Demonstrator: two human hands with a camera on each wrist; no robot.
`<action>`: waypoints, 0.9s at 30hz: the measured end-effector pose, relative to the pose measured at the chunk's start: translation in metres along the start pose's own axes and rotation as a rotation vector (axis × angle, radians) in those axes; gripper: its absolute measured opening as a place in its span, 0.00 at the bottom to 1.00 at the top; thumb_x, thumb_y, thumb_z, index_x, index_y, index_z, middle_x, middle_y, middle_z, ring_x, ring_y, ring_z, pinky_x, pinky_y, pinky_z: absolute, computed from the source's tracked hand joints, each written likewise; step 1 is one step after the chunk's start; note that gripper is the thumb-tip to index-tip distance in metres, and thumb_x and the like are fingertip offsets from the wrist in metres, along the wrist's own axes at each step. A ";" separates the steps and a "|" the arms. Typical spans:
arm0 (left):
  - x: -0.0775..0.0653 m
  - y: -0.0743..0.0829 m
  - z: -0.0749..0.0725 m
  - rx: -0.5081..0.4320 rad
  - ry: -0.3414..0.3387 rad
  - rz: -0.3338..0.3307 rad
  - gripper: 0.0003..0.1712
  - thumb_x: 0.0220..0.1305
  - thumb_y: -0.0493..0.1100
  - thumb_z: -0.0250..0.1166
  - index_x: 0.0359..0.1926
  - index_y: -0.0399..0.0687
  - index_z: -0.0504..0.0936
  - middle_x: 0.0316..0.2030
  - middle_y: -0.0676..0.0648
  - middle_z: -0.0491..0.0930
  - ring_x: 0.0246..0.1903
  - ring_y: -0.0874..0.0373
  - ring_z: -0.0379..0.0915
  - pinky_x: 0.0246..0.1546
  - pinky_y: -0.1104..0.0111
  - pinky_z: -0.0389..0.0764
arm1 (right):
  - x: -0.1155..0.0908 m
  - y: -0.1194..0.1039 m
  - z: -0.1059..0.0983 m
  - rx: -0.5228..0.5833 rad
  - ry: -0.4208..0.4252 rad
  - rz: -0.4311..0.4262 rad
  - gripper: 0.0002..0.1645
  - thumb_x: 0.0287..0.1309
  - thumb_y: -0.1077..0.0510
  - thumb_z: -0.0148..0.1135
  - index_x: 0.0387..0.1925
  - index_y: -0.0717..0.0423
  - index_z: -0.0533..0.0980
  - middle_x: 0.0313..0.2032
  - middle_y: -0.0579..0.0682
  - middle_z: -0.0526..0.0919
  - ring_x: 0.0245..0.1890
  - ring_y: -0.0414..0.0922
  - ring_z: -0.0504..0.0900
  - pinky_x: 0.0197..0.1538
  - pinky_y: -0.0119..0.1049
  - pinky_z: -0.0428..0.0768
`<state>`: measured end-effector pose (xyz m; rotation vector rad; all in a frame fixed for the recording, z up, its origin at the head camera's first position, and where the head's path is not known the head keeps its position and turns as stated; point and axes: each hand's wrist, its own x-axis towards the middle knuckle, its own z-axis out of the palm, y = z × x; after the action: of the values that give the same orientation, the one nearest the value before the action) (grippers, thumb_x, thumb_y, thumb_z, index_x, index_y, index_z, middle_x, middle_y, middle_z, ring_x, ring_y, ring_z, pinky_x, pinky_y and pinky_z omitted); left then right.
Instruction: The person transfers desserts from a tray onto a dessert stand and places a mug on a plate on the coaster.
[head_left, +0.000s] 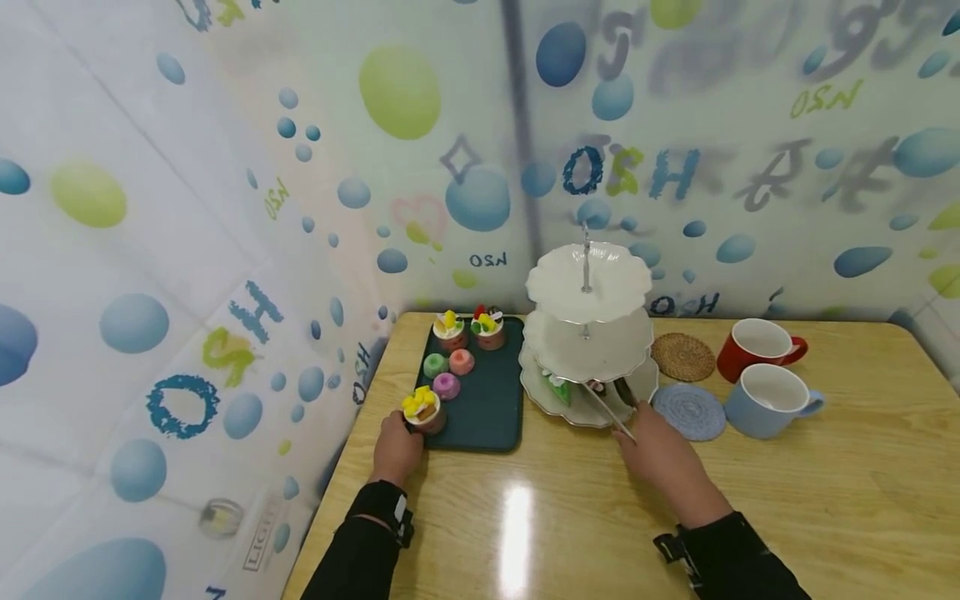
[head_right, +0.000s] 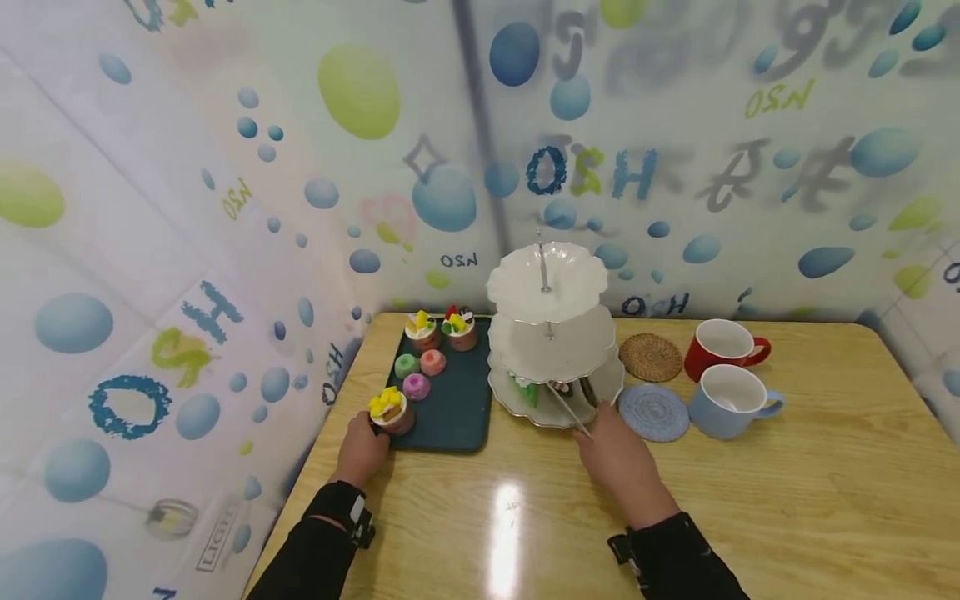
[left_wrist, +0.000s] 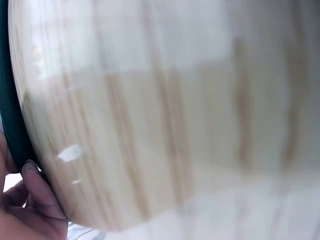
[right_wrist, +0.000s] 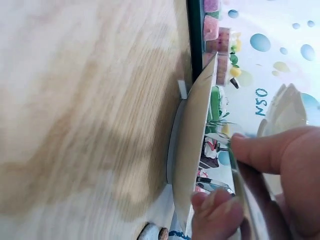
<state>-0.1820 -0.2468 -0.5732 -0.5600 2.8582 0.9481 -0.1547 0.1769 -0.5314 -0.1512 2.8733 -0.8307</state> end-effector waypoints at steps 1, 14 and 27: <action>0.000 -0.002 0.001 -0.002 -0.004 -0.004 0.30 0.61 0.39 0.57 0.63 0.34 0.62 0.57 0.34 0.67 0.57 0.43 0.67 0.59 0.49 0.67 | -0.005 0.001 0.000 0.015 0.011 -0.003 0.41 0.62 0.49 0.57 0.64 0.73 0.55 0.54 0.73 0.71 0.51 0.67 0.74 0.44 0.58 0.75; 0.004 -0.019 -0.012 0.019 0.009 0.020 0.30 0.61 0.39 0.55 0.63 0.32 0.62 0.56 0.33 0.68 0.56 0.42 0.67 0.58 0.47 0.67 | -0.051 -0.013 0.004 0.081 0.015 -0.005 0.50 0.59 0.39 0.58 0.67 0.70 0.53 0.33 0.52 0.74 0.26 0.43 0.71 0.27 0.37 0.70; 0.012 -0.011 0.005 -0.005 -0.024 0.017 0.30 0.61 0.41 0.58 0.62 0.36 0.64 0.57 0.35 0.68 0.57 0.44 0.67 0.59 0.49 0.67 | -0.028 -0.071 0.028 0.051 -0.100 -0.174 0.46 0.58 0.45 0.63 0.71 0.54 0.54 0.35 0.45 0.74 0.30 0.38 0.72 0.32 0.37 0.72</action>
<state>-0.1896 -0.2562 -0.5860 -0.5229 2.8448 0.9587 -0.1186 0.1064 -0.5135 -0.4289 2.7722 -0.8985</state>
